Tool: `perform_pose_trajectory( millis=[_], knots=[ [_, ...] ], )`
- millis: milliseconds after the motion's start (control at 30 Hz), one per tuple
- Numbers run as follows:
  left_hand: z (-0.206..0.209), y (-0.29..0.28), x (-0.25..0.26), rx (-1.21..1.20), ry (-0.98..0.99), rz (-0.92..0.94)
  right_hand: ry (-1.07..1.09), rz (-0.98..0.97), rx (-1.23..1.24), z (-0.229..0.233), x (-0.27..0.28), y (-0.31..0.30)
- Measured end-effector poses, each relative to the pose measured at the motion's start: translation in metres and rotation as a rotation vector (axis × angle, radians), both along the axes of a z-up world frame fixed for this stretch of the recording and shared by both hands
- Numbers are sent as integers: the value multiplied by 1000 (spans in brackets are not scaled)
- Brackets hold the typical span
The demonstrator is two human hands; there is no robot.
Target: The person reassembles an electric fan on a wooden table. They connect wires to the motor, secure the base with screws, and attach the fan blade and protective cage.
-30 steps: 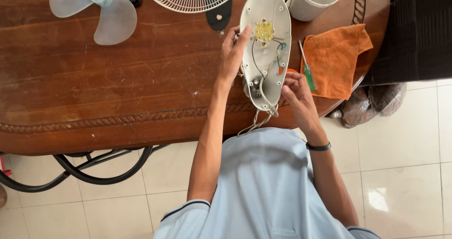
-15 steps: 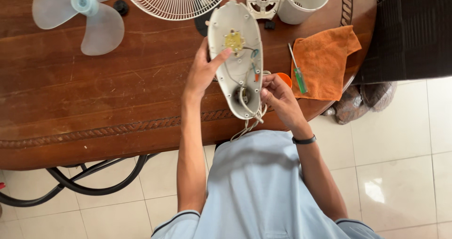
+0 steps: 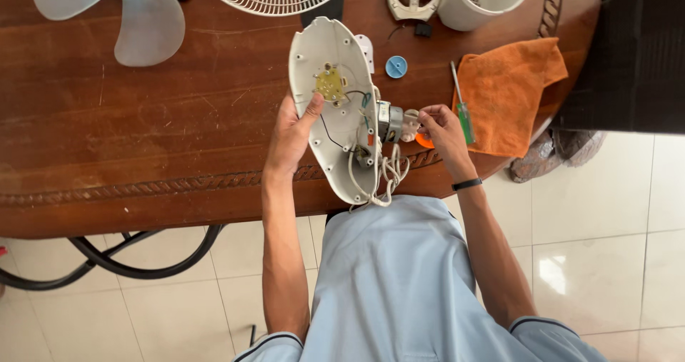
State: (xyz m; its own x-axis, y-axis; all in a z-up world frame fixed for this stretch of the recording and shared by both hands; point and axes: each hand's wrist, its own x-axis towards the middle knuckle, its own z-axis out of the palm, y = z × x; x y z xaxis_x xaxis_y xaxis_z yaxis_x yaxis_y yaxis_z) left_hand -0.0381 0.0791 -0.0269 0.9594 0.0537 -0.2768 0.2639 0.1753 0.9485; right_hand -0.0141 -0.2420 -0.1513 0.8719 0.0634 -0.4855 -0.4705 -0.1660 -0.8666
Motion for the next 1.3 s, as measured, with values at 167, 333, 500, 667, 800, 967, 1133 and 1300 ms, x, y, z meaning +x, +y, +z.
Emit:
perform_pose_trajectory(
  millis=[167, 333, 500, 667, 800, 967, 1133, 1300],
  knots=[
    [-7, 11, 8, -33, 27, 45, -56, 107, -184, -12, 40, 13],
    [-18, 28, 16, -165, 24, 235, -159, 196, -236, -15, 72, 43],
    [-35, 40, 17, -162, 134, 322, -375, 361, -343, -19, 107, 86],
    [-46, 44, 24, -110, 228, 322, -695, 732, -568, -23, 150, 129],
    [-54, 44, 39, -53, 196, 317, -598, 952, -840, -34, 175, 165],
    [-58, 44, 53, -29, 187, 308, -819, 946, -1019, -45, 177, 178],
    [-56, 47, 61, -109, 195, 285, -860, 876, -1015, -53, 157, 154],
    [-53, 48, 61, -84, 241, 269, -555, 682, -855, -67, 157, 138]
  ],
)
